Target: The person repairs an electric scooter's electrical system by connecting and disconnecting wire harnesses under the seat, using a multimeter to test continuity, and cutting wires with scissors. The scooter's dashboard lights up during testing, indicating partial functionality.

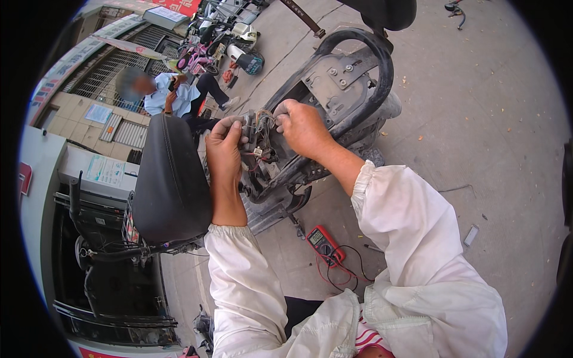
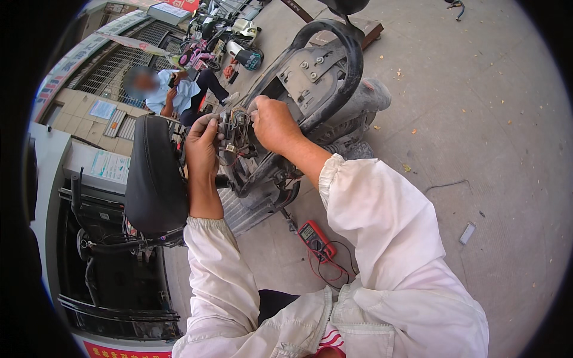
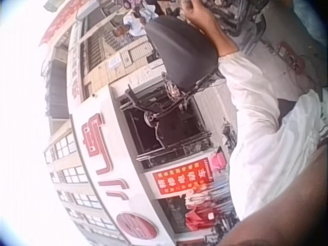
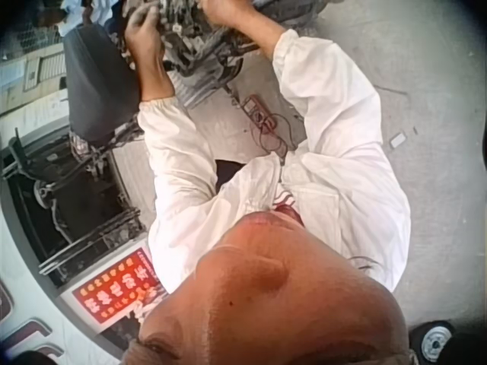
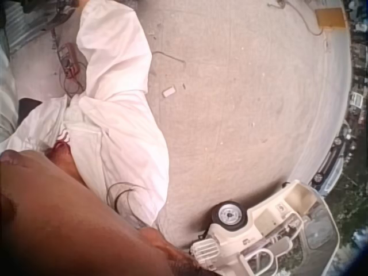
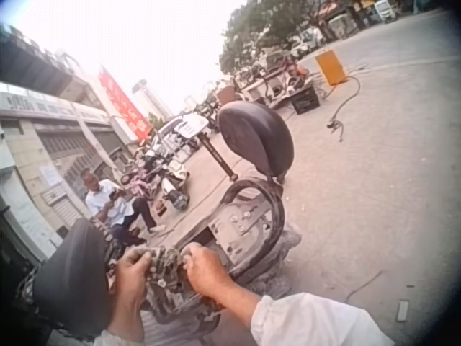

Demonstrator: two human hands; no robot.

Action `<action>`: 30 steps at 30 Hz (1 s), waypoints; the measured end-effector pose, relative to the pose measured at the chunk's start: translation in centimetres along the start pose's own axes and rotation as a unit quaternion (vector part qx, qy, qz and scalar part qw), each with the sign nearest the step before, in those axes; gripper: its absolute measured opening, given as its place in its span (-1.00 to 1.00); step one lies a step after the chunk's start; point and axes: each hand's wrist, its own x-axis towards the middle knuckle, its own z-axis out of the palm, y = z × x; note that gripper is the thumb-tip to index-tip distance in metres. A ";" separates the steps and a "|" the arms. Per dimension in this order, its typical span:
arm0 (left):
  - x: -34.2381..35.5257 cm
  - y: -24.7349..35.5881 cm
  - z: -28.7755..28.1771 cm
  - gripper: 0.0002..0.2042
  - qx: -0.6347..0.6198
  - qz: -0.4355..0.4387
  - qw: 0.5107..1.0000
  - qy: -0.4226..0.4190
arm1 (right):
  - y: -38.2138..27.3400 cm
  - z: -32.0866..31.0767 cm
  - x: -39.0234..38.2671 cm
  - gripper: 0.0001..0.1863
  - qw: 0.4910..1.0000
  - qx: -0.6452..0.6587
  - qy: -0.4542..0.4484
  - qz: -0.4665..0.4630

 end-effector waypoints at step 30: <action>-1.5 0.9 0.6 -0.89 0.125 0.064 0.985 -0.105 | -0.6 -0.6 0.1 -0.86 0.988 0.135 -0.063 0.040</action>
